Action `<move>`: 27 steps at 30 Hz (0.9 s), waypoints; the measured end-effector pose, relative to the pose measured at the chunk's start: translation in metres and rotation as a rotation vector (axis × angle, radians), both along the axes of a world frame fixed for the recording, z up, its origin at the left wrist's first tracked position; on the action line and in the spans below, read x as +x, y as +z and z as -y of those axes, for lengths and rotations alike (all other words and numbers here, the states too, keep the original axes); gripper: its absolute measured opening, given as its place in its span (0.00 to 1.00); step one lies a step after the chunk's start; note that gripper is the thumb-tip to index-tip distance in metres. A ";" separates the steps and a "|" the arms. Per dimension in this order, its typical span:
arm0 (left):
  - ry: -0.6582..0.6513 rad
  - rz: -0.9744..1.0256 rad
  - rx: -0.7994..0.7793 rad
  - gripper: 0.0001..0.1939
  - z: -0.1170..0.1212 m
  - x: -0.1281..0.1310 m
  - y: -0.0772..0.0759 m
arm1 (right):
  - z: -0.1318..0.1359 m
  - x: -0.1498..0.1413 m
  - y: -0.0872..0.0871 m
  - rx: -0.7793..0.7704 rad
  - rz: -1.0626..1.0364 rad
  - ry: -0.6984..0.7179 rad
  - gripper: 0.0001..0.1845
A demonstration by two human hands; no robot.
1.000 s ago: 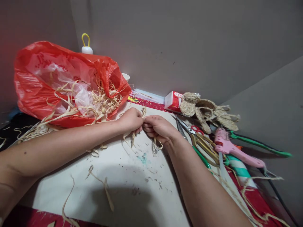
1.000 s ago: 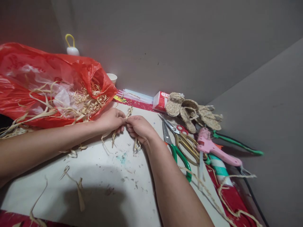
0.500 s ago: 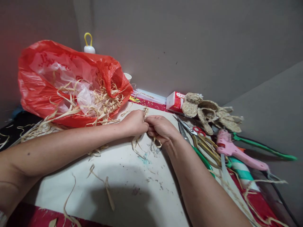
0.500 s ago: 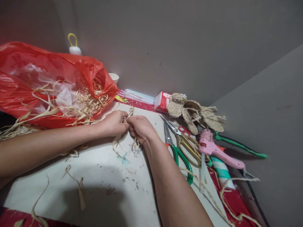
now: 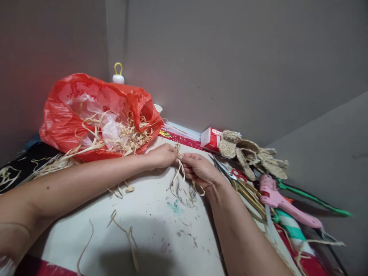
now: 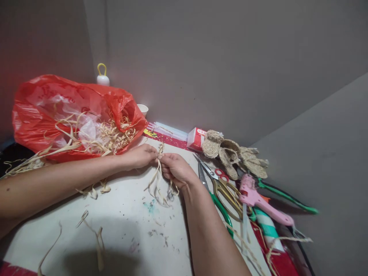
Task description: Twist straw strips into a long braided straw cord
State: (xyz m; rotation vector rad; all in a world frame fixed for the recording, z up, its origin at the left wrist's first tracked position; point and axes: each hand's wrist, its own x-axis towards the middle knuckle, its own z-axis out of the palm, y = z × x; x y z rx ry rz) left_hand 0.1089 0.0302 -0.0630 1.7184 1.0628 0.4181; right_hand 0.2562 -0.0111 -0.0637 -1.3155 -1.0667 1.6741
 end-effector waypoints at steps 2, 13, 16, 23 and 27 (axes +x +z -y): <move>-0.003 -0.001 0.101 0.08 -0.001 -0.001 -0.001 | 0.001 0.002 0.001 -0.013 0.029 0.004 0.19; -0.150 0.000 0.154 0.09 -0.015 -0.005 -0.001 | 0.002 0.005 0.002 0.069 0.225 0.108 0.17; -0.114 0.064 -0.106 0.10 -0.013 -0.004 0.000 | 0.004 0.003 0.003 0.113 0.324 0.106 0.16; -0.058 0.178 -0.346 0.11 -0.008 -0.004 0.006 | 0.004 -0.001 0.000 0.284 0.596 0.045 0.13; -0.022 0.179 -0.273 0.10 -0.010 -0.003 0.000 | 0.004 -0.001 0.000 0.320 0.644 0.089 0.11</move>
